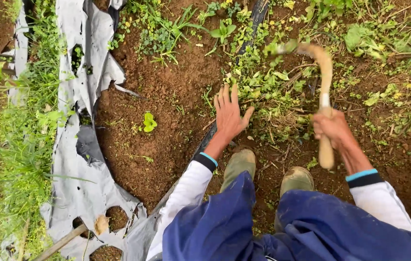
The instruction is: The person weeds a garden bed covered with plastic mulch using a sickle. They cut weeds at the base and pull them out by hand, gathering the removed plants into a pile. The person moves along the bed, repeating the process to clear the area around the crop plants.
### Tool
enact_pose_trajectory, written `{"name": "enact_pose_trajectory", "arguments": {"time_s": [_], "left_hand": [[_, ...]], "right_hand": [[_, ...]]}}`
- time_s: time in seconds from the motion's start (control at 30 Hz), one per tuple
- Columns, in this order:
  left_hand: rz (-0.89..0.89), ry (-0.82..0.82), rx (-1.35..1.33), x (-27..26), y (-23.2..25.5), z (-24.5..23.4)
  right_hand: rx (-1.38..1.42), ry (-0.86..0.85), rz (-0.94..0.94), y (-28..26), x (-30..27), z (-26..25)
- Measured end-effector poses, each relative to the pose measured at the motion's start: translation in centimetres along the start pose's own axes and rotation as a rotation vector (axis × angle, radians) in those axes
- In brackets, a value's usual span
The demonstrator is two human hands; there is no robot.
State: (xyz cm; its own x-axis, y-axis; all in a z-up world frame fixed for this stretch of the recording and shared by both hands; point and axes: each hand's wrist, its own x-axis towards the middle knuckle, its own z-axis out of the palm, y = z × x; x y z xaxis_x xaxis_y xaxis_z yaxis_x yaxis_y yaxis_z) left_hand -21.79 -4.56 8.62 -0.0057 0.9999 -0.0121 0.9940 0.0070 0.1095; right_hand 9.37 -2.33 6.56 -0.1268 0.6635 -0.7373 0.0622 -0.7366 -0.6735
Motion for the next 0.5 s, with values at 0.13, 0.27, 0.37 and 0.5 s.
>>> {"name": "enact_pose_trajectory", "arguments": {"time_s": [0.13, 0.27, 0.37, 0.5], "left_hand": [[0.038, -0.096, -0.044, -1.4, 4.6, 0.9], [0.173, -0.205, -0.458, -5.1, 5.9, 2.2], [0.233, -0.268, -0.561, -6.4, 5.3, 1.5], [0.274, -0.193, -0.540, -6.4, 5.3, -0.1]], "right_hand": [[-0.010, -0.029, -0.056, -1.5, 3.3, 1.5], [-0.275, -0.222, 0.055, -0.5, -2.1, -0.4], [-0.330, -0.197, 0.152, -0.5, -4.6, -1.2], [0.026, -0.011, 0.122, -2.8, -1.6, 0.7]]}}
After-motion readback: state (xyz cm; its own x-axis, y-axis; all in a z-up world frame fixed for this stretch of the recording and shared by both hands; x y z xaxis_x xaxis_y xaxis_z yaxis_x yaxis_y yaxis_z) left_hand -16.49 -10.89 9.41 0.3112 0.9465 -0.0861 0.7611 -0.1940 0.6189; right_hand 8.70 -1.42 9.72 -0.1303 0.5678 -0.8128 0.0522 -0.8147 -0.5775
